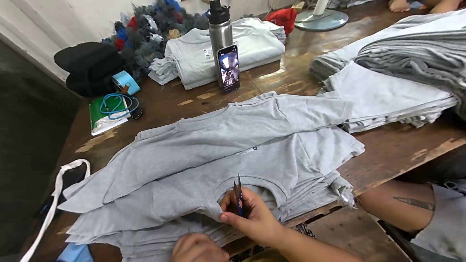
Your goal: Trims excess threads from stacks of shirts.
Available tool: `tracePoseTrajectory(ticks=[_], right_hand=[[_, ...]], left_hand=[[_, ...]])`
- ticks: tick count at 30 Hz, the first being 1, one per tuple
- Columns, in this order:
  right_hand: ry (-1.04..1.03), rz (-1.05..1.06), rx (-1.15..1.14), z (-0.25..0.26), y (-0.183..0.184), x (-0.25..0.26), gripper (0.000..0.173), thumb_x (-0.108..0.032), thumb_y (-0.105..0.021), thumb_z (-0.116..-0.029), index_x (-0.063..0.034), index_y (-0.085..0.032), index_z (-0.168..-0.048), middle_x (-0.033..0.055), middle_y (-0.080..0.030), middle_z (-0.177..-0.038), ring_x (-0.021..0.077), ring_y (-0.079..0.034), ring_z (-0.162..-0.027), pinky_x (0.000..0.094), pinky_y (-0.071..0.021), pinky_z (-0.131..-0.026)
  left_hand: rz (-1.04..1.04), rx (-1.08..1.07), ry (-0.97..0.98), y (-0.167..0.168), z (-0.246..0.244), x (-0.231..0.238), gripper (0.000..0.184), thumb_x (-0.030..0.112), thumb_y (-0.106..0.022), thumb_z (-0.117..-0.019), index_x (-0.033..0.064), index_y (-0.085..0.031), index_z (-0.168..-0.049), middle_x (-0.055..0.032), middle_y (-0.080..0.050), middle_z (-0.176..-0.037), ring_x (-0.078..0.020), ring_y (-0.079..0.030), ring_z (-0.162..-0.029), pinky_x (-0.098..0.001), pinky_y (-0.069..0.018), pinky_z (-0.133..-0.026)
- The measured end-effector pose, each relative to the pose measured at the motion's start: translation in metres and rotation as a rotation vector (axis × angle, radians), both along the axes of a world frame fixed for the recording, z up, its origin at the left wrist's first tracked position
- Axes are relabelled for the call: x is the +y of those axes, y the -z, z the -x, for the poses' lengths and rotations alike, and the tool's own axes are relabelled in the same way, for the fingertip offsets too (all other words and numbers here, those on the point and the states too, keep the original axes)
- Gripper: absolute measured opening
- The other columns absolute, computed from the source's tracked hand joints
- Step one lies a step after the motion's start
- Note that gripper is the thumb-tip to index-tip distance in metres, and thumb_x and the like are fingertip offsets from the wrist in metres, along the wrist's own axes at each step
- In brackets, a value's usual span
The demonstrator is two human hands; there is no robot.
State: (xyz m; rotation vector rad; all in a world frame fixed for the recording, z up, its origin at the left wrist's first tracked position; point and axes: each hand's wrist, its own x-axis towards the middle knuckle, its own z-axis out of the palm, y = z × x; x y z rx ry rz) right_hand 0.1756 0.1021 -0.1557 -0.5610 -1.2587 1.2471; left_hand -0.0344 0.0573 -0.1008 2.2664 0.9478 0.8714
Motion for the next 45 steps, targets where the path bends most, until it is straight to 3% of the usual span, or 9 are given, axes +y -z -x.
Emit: tracePoseTrajectory(ticks=[4,11,25,32,34,36,39,42,45], right_hand=[[0.012,-0.005,-0.005,0.0,0.001,-0.001,0.012,-0.007,-0.069,-0.0946,-0.0038,-0.059,-0.101,-0.0016,-0.065,-0.09,-0.0024,-0.057,-0.074,0.0139,-0.0469,-0.065],[-0.027,0.016,0.0,-0.003,-0.001,0.001,0.01,-0.008,-0.066,-0.0963,-0.0057,-0.057,-0.1,-0.0029,-0.066,-0.09,-0.003,-0.058,-0.074,0.0134,-0.0479,-0.065],[-0.012,0.016,0.028,-0.002,-0.001,0.001,0.01,-0.005,-0.065,-0.0959,-0.0068,-0.055,-0.098,-0.0026,-0.066,-0.091,-0.0037,-0.056,-0.073,0.0126,-0.0449,-0.063],[-0.007,0.039,0.07,-0.002,-0.001,0.002,0.011,-0.005,-0.065,-0.0953,-0.0081,-0.055,-0.098,-0.0023,-0.067,-0.092,-0.0027,-0.058,-0.075,0.0137,-0.0465,-0.065],[-0.007,0.041,0.075,-0.002,-0.001,0.002,0.011,-0.004,-0.066,-0.0952,-0.0076,-0.056,-0.097,-0.0021,-0.067,-0.092,-0.0023,-0.058,-0.075,0.014,-0.0467,-0.065],[-0.01,0.038,0.071,-0.002,-0.001,0.001,0.011,-0.004,-0.066,-0.0949,-0.0073,-0.056,-0.098,-0.0016,-0.067,-0.092,-0.0013,-0.059,-0.076,0.015,-0.0477,-0.066],[-0.027,0.05,0.084,-0.001,-0.001,0.001,0.011,-0.005,-0.067,-0.0951,-0.0075,-0.057,-0.098,-0.001,-0.068,-0.094,0.0005,-0.063,-0.079,0.017,-0.0522,-0.069],[-0.036,0.134,0.15,-0.002,-0.002,0.001,0.011,-0.007,-0.067,-0.0957,-0.0102,-0.057,-0.098,-0.0028,-0.068,-0.092,-0.0011,-0.06,-0.075,0.0165,-0.0493,-0.065],[-0.016,0.266,0.206,-0.004,-0.005,0.003,0.011,-0.008,-0.065,-0.0964,-0.014,-0.056,-0.094,-0.0048,-0.067,-0.089,-0.0033,-0.056,-0.068,0.0145,-0.0447,-0.06]], left_hand=[[-0.153,0.335,-0.432,0.006,-0.03,0.008,0.062,0.062,-0.046,-0.1,0.0085,-0.075,-0.091,-0.0084,-0.075,-0.09,-0.0255,-0.069,-0.092,-0.0484,-0.0502,-0.083],[-0.34,0.332,-0.47,0.031,-0.048,0.02,0.058,0.045,-0.03,-0.1083,0.0093,-0.058,-0.071,-0.0069,-0.06,-0.065,-0.0223,-0.062,-0.068,-0.04,-0.0472,-0.072],[-0.334,0.146,-0.406,0.036,-0.038,0.022,0.052,0.041,-0.037,-0.1091,0.011,-0.059,-0.073,-0.0038,-0.062,-0.071,-0.0153,-0.061,-0.076,-0.0328,-0.0438,-0.082],[-0.217,-0.033,-0.172,0.032,-0.023,0.023,0.037,0.047,-0.055,-0.103,0.019,-0.071,-0.085,0.0078,-0.073,-0.084,-0.0023,-0.066,-0.091,-0.0259,-0.046,-0.094],[-0.207,0.009,-0.225,0.03,-0.023,0.021,0.038,0.055,-0.061,-0.0971,0.0208,-0.072,-0.084,0.0084,-0.073,-0.083,-0.0035,-0.066,-0.092,-0.0279,-0.0457,-0.094],[-0.228,0.136,-0.348,0.029,-0.029,0.02,0.051,0.062,-0.055,-0.0965,0.0169,-0.075,-0.083,0.0017,-0.074,-0.082,-0.0124,-0.067,-0.089,-0.0352,-0.0475,-0.088],[-0.304,0.245,-0.451,0.034,-0.041,0.021,0.052,0.049,-0.047,-0.103,0.0122,-0.071,-0.075,-0.0038,-0.071,-0.075,-0.0194,-0.067,-0.08,-0.0393,-0.0491,-0.08],[-0.345,0.233,-0.426,0.036,-0.045,0.024,0.049,0.039,-0.044,-0.1062,0.0129,-0.065,-0.072,-0.0023,-0.068,-0.072,-0.0167,-0.065,-0.077,-0.0363,-0.0462,-0.08],[-0.315,0.129,-0.306,0.034,-0.039,0.024,0.047,0.04,-0.042,-0.1083,0.0146,-0.068,-0.079,0.0005,-0.07,-0.079,-0.0106,-0.066,-0.085,-0.0312,-0.0449,-0.089]])
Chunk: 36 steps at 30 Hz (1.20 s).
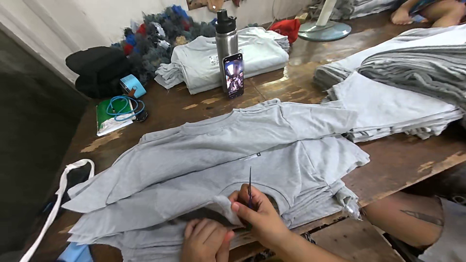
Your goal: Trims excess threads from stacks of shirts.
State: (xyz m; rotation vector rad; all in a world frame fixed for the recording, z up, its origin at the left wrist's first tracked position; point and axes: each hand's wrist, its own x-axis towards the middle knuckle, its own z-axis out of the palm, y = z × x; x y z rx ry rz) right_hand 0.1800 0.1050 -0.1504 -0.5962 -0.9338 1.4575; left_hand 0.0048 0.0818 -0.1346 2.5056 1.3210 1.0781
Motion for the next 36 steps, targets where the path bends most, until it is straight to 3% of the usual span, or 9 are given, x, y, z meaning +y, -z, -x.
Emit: tracePoseTrajectory(ticks=[6,10,14,20,22,24,28,33,36], right_hand=[[-0.009,0.112,0.088,0.0,-0.001,0.003,0.014,-0.008,-0.068,-0.0943,-0.014,-0.055,-0.09,-0.0017,-0.068,-0.089,-0.0011,-0.057,-0.068,0.0154,-0.045,-0.06],[-0.006,0.06,0.039,0.0,-0.001,-0.002,0.015,-0.008,-0.069,-0.0941,-0.0138,-0.054,-0.093,-0.002,-0.068,-0.089,-0.0009,-0.058,-0.069,0.0155,-0.0454,-0.06],[0.034,-0.331,-0.197,-0.024,-0.014,-0.028,0.013,-0.017,-0.068,-0.0988,-0.0157,-0.056,-0.105,-0.0042,-0.071,-0.095,0.0009,-0.067,-0.082,0.0166,-0.0553,-0.071],[0.365,-0.474,-0.767,-0.139,-0.024,-0.024,0.011,-0.022,-0.065,-0.1005,-0.018,-0.055,-0.099,-0.0058,-0.071,-0.106,0.0018,-0.069,-0.091,0.0176,-0.0569,-0.077],[0.44,-0.432,-1.062,-0.176,-0.013,-0.02,0.016,-0.023,-0.062,-0.0954,-0.0088,-0.059,-0.102,0.002,-0.073,-0.108,0.0028,-0.065,-0.088,0.0185,-0.0525,-0.075],[0.455,-0.349,-1.272,-0.198,-0.003,-0.018,0.028,-0.029,-0.065,-0.0882,-0.0058,-0.065,-0.104,0.0064,-0.073,-0.106,0.0104,-0.062,-0.091,0.0275,-0.0502,-0.079],[0.438,-0.278,-1.353,-0.212,0.001,-0.009,0.025,-0.032,-0.068,-0.0872,-0.0083,-0.061,-0.088,0.0025,-0.07,-0.084,0.0084,-0.061,-0.074,0.0269,-0.0488,-0.066],[0.529,-0.4,-1.228,-0.226,-0.04,0.019,0.028,-0.03,-0.066,-0.096,-0.0036,-0.06,-0.089,0.0021,-0.062,-0.078,0.0026,-0.055,-0.069,0.0217,-0.0465,-0.062],[0.748,-0.409,-1.19,-0.227,-0.066,0.061,0.022,-0.019,-0.069,-0.0916,-0.0001,-0.059,-0.087,0.0058,-0.059,-0.075,0.0089,-0.054,-0.064,0.0282,-0.0456,-0.058]], left_hand=[[0.026,-0.068,-0.002,0.006,0.01,-0.001,0.031,0.043,-0.061,-0.1001,0.0201,-0.073,-0.084,0.0061,-0.075,-0.085,-0.0051,-0.068,-0.089,-0.0284,-0.0471,-0.093],[0.077,-0.02,-0.07,0.004,0.008,-0.002,0.032,0.043,-0.057,-0.1015,0.0225,-0.077,-0.089,0.0043,-0.074,-0.095,-0.0091,-0.067,-0.097,-0.0329,-0.0497,-0.09],[-0.007,-0.134,-0.096,-0.008,0.025,-0.008,0.032,0.045,-0.062,-0.0992,0.0193,-0.068,-0.08,0.0047,-0.069,-0.085,-0.0073,-0.065,-0.089,-0.0278,-0.0502,-0.087],[-0.1,-0.14,-0.073,-0.026,0.068,-0.009,0.021,0.034,-0.066,-0.0952,0.0175,-0.066,-0.108,0.0024,-0.063,-0.11,-0.0067,-0.058,-0.113,-0.0228,-0.046,-0.1],[-0.03,-0.02,-0.211,-0.022,0.073,-0.001,0.046,0.042,-0.071,-0.0902,0.0124,-0.063,-0.125,-0.0113,-0.061,-0.123,-0.0231,-0.055,-0.121,-0.0368,-0.0431,-0.105],[0.088,0.115,-0.32,-0.016,0.07,0.011,0.067,0.042,-0.075,-0.079,0.0043,-0.065,-0.133,-0.0275,-0.058,-0.134,-0.05,-0.052,-0.123,-0.0639,-0.0413,-0.099],[0.139,0.119,-0.375,-0.018,0.065,0.03,0.052,0.016,-0.071,-0.0693,0.0053,-0.074,-0.12,-0.0233,-0.064,-0.13,-0.0532,-0.056,-0.117,-0.0703,-0.042,-0.088],[0.002,0.077,-0.302,-0.07,0.095,0.051,0.029,-0.003,-0.053,-0.0906,-0.0105,-0.07,-0.112,-0.0283,-0.071,-0.11,-0.037,-0.069,-0.104,-0.0486,-0.0537,-0.093],[-0.017,0.182,-0.319,-0.104,0.101,0.086,0.03,0.0,-0.049,-0.0965,-0.0103,-0.068,-0.117,-0.0314,-0.069,-0.111,-0.0435,-0.068,-0.104,-0.0557,-0.052,-0.093]])
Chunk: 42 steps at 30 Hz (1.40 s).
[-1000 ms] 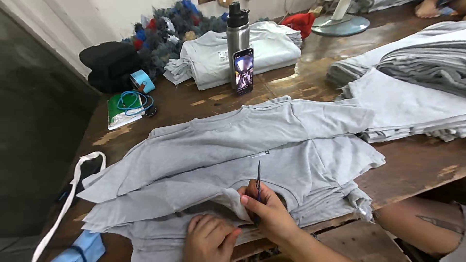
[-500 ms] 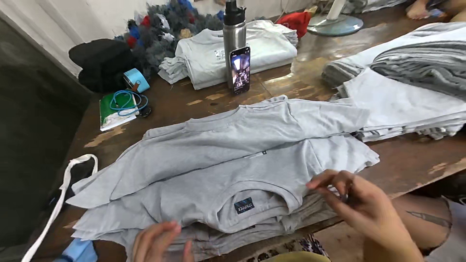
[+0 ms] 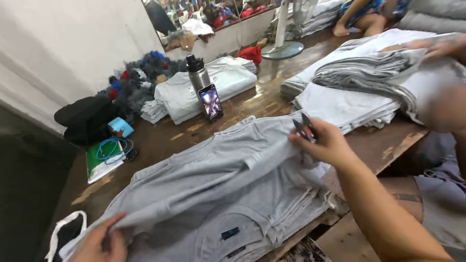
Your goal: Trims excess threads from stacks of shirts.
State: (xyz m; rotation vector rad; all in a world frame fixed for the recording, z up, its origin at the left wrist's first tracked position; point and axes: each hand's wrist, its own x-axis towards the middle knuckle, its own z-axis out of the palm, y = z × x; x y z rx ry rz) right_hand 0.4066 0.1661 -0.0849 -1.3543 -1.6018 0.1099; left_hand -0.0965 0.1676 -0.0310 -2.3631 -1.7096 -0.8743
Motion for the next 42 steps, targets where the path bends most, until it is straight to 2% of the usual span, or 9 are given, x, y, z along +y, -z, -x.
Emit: tracePoseTrajectory(ticks=[8,12,16,21,24,28,34,39,42], right_hand=[[0.146,0.106,-0.19,0.002,0.054,0.105,0.013,-0.005,-0.069,-0.0918,0.0063,-0.064,-0.097,0.0234,-0.066,-0.094,0.0406,-0.067,-0.083,0.0597,-0.0537,-0.072],[0.044,-0.021,-0.107,0.004,0.036,0.056,0.012,-0.006,-0.067,-0.09,0.0047,-0.061,-0.091,0.0166,-0.06,-0.086,0.0276,-0.061,-0.075,0.0457,-0.0529,-0.066],[-0.343,0.325,-0.107,0.034,0.039,-0.026,0.021,-0.021,-0.062,-0.0961,-0.0003,-0.061,-0.093,0.0104,-0.058,-0.077,0.0208,-0.057,-0.069,0.0404,-0.0493,-0.062],[-0.268,0.133,-0.125,0.054,0.082,-0.067,0.019,-0.022,-0.059,-0.0912,-0.0081,-0.056,-0.078,0.0047,-0.055,-0.07,0.0141,-0.053,-0.06,0.0307,-0.0443,-0.052],[-0.305,-0.029,0.027,0.072,0.074,-0.081,0.026,-0.025,-0.056,-0.102,-0.0079,-0.054,-0.082,0.0051,-0.057,-0.078,0.0077,-0.055,-0.067,0.0199,-0.0463,-0.058],[-0.252,0.0,-0.073,0.066,0.06,-0.082,0.026,-0.023,-0.045,-0.1022,-0.0064,-0.063,-0.094,0.0081,-0.063,-0.095,0.0114,-0.062,-0.082,0.0239,-0.0536,-0.069],[0.0,0.153,0.126,0.019,0.062,-0.067,0.047,-0.033,-0.035,-0.1106,-0.0005,-0.068,-0.106,0.0061,-0.072,-0.099,0.0032,-0.067,-0.089,0.023,-0.0562,-0.081],[0.362,0.246,0.067,-0.012,0.076,-0.058,0.056,-0.029,-0.039,-0.1081,0.0116,-0.047,-0.145,0.033,-0.057,-0.137,0.0415,-0.055,-0.132,0.0519,-0.0409,-0.114],[0.558,0.077,0.031,-0.03,0.073,-0.063,0.056,-0.02,-0.039,-0.1066,0.0214,-0.04,-0.143,0.0446,-0.041,-0.147,0.0594,-0.035,-0.142,0.0612,-0.0235,-0.123]], left_hand=[[0.04,0.061,-0.156,0.078,0.01,0.127,0.032,0.015,-0.052,-0.1034,0.003,-0.069,-0.127,-0.0332,-0.053,-0.143,-0.0578,-0.047,-0.132,-0.0735,-0.0364,-0.104],[-0.191,0.038,0.036,0.061,-0.021,0.088,0.037,0.021,-0.054,-0.0977,-0.001,-0.07,-0.123,-0.0314,-0.061,-0.131,-0.0555,-0.055,-0.121,-0.0666,-0.0414,-0.101],[0.13,-0.023,0.362,0.052,-0.097,-0.006,0.031,0.02,-0.063,-0.0954,0.0005,-0.073,-0.117,-0.0153,-0.074,-0.097,-0.0312,-0.072,-0.091,-0.0495,-0.0583,-0.082],[0.263,0.064,0.602,0.106,-0.186,-0.08,0.046,0.049,-0.065,-0.0948,0.0255,-0.07,-0.134,-0.013,-0.074,-0.118,-0.0329,-0.069,-0.114,-0.0573,-0.0508,-0.098],[0.255,-0.449,0.595,0.112,-0.208,-0.091,0.034,0.035,-0.063,-0.0988,0.0112,-0.077,-0.118,-0.0138,-0.075,-0.105,-0.0217,-0.07,-0.104,-0.0416,-0.0532,-0.097],[0.398,-1.154,0.517,0.106,-0.208,-0.085,0.015,0.009,-0.059,-0.1016,0.0124,-0.07,-0.111,0.0116,-0.072,-0.1,0.0065,-0.066,-0.089,-0.0145,-0.0557,-0.081],[0.41,-1.268,0.531,0.121,-0.201,-0.085,0.018,0.009,-0.065,-0.0988,0.0228,-0.071,-0.109,0.0166,-0.072,-0.101,0.0066,-0.067,-0.088,-0.0137,-0.0563,-0.08],[0.423,-1.212,0.578,0.121,-0.196,-0.088,0.021,0.003,-0.063,-0.0977,0.017,-0.07,-0.111,0.0138,-0.071,-0.103,0.0063,-0.066,-0.09,-0.0142,-0.0567,-0.081],[0.433,-1.174,0.607,0.123,-0.193,-0.088,0.023,-0.002,-0.061,-0.0964,0.0142,-0.069,-0.111,0.0122,-0.07,-0.101,0.0073,-0.065,-0.088,-0.0133,-0.056,-0.079]])
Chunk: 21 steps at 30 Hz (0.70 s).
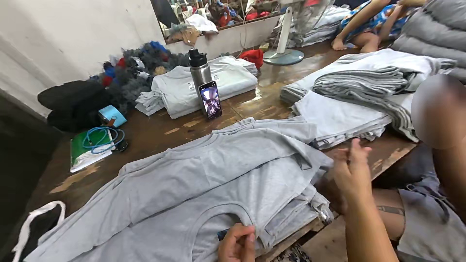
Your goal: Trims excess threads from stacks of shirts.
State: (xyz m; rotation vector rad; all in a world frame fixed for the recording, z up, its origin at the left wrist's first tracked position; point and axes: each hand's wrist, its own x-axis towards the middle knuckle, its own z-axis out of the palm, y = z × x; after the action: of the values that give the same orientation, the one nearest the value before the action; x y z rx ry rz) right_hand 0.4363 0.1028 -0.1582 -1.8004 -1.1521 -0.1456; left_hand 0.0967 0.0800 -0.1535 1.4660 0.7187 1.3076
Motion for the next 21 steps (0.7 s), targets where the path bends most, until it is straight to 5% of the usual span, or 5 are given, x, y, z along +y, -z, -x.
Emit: tracePoseTrajectory(ticks=[2,5,9,12,21], right_hand=[[-0.074,-0.153,-0.051,0.017,-0.009,-0.013,0.049,-0.022,-0.038,-0.1077,0.017,-0.05,-0.134,0.033,-0.054,-0.139,0.0342,-0.058,-0.124,0.042,-0.0449,-0.108],[-0.543,-0.216,-0.037,0.074,-0.019,-0.033,0.034,-0.039,-0.041,-0.1107,-0.0148,-0.064,-0.115,-0.0003,-0.069,-0.111,0.0027,-0.066,-0.097,0.0198,-0.0556,-0.081],[-0.889,-0.159,-0.194,0.15,-0.011,-0.039,0.03,-0.027,-0.067,-0.0998,-0.0152,-0.067,-0.127,0.0074,-0.064,-0.096,0.015,-0.064,-0.082,0.0245,-0.0553,-0.071],[-0.85,-0.212,-0.223,0.172,0.002,-0.031,0.033,-0.02,-0.067,-0.0979,-0.017,-0.064,-0.131,0.0074,-0.059,-0.093,0.0155,-0.059,-0.075,0.0234,-0.0516,-0.064],[-0.866,-0.309,-0.272,0.167,-0.003,-0.034,0.006,-0.014,-0.061,-0.1013,-0.0106,-0.067,-0.1,0.0053,-0.064,-0.092,0.0133,-0.062,-0.083,0.0209,-0.0522,-0.073]], left_hand=[[-0.004,0.0,0.015,0.001,0.001,0.0,0.025,-0.002,-0.061,-0.0958,0.0142,-0.069,-0.112,0.0118,-0.069,-0.101,0.0074,-0.064,-0.088,-0.0132,-0.0557,-0.079],[0.022,-0.024,0.023,0.0,0.001,0.0,0.023,0.005,-0.06,-0.0993,0.0193,-0.07,-0.115,0.0156,-0.069,-0.105,0.0081,-0.064,-0.091,-0.013,-0.0553,-0.081],[0.044,-0.045,-0.075,-0.001,-0.004,0.0,0.022,0.005,-0.064,-0.0982,0.0219,-0.07,-0.111,0.0146,-0.073,-0.102,0.0044,-0.068,-0.088,-0.0158,-0.0579,-0.079],[0.051,-0.132,-0.054,0.001,-0.004,0.0,0.028,0.002,-0.067,-0.0954,0.0227,-0.07,-0.114,0.011,-0.074,-0.105,-0.0007,-0.071,-0.091,-0.0213,-0.0606,-0.083],[-0.055,-0.048,0.119,0.008,0.004,-0.001,0.043,-0.004,-0.067,-0.089,0.0195,-0.069,-0.125,0.0095,-0.07,-0.118,-0.0005,-0.067,-0.104,-0.0226,-0.0585,-0.091]])
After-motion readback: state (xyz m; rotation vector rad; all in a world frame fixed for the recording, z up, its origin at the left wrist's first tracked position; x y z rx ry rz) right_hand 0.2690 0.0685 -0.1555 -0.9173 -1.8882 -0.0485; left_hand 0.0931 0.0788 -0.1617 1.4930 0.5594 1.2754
